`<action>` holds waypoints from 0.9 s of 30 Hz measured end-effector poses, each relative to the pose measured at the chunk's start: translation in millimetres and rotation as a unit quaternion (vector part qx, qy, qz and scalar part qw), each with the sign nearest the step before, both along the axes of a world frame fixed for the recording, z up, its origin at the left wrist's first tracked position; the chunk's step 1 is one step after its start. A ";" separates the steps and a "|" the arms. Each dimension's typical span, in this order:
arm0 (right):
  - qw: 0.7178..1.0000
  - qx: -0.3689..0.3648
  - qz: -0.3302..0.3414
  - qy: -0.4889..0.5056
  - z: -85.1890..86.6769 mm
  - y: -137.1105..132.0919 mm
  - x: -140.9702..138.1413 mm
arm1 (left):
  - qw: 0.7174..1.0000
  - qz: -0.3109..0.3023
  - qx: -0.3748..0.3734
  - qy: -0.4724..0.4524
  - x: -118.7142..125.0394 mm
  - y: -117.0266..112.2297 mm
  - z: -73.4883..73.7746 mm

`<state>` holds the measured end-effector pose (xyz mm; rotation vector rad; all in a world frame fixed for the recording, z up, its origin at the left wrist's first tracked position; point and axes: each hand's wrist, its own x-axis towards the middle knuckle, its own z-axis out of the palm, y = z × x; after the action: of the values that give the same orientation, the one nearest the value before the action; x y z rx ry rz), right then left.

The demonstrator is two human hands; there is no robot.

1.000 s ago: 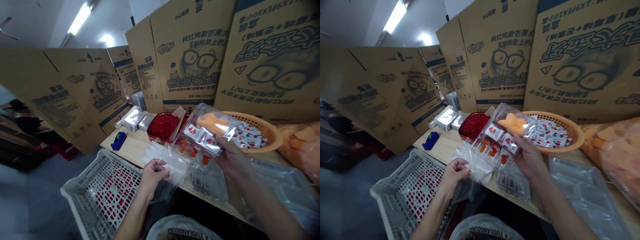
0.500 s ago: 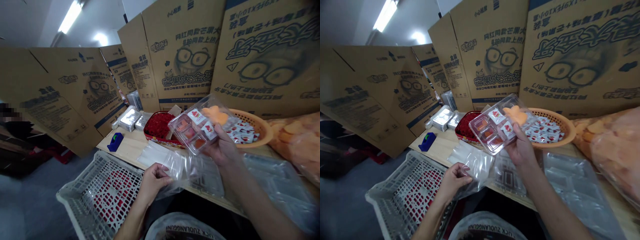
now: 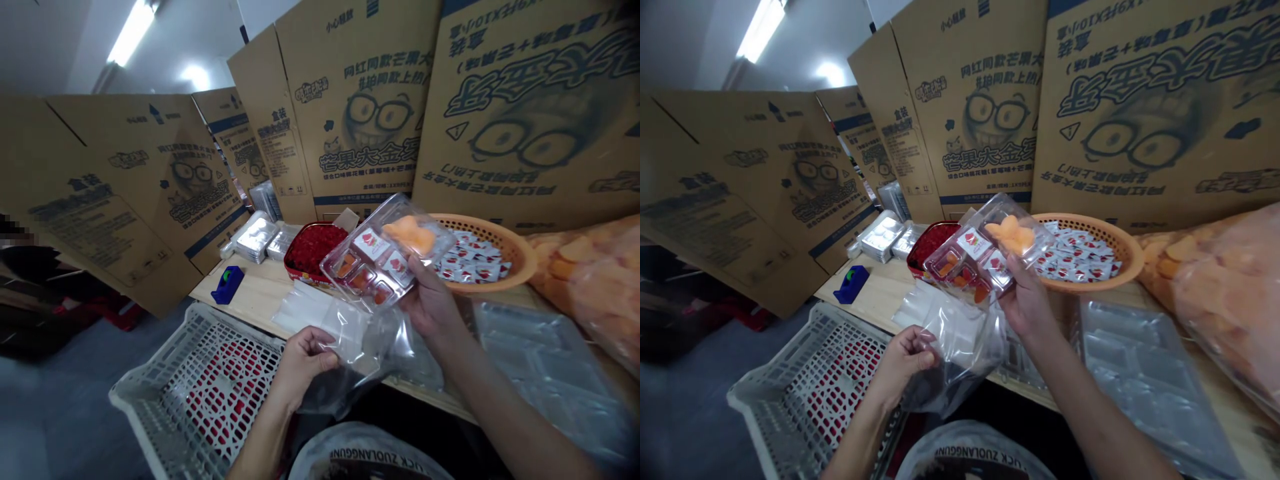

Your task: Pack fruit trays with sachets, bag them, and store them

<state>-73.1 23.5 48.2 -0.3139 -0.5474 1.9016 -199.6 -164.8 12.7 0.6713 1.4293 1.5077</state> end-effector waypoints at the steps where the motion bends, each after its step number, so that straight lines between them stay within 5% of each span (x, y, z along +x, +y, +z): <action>1: 1.000 -0.001 -0.001 0.002 -0.4 -0.7 0.7 | 1.000 0.003 0.008 -0.008 -0.3 0.3 -1.1; 14: 0.995 -0.043 0.049 -0.074 -5.5 -1.9 16.2 | 0.996 0.074 0.036 -0.041 0.5 6.4 -4.6; 27: 0.998 -0.060 -0.025 0.000 -0.9 10.4 11.7 | 0.997 0.012 -0.043 0.056 5.7 -0.4 -6.5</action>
<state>-61.4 33.9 47.3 -0.4027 -0.4223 1.8899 -193.9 -165.2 6.2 0.6980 1.5829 1.4371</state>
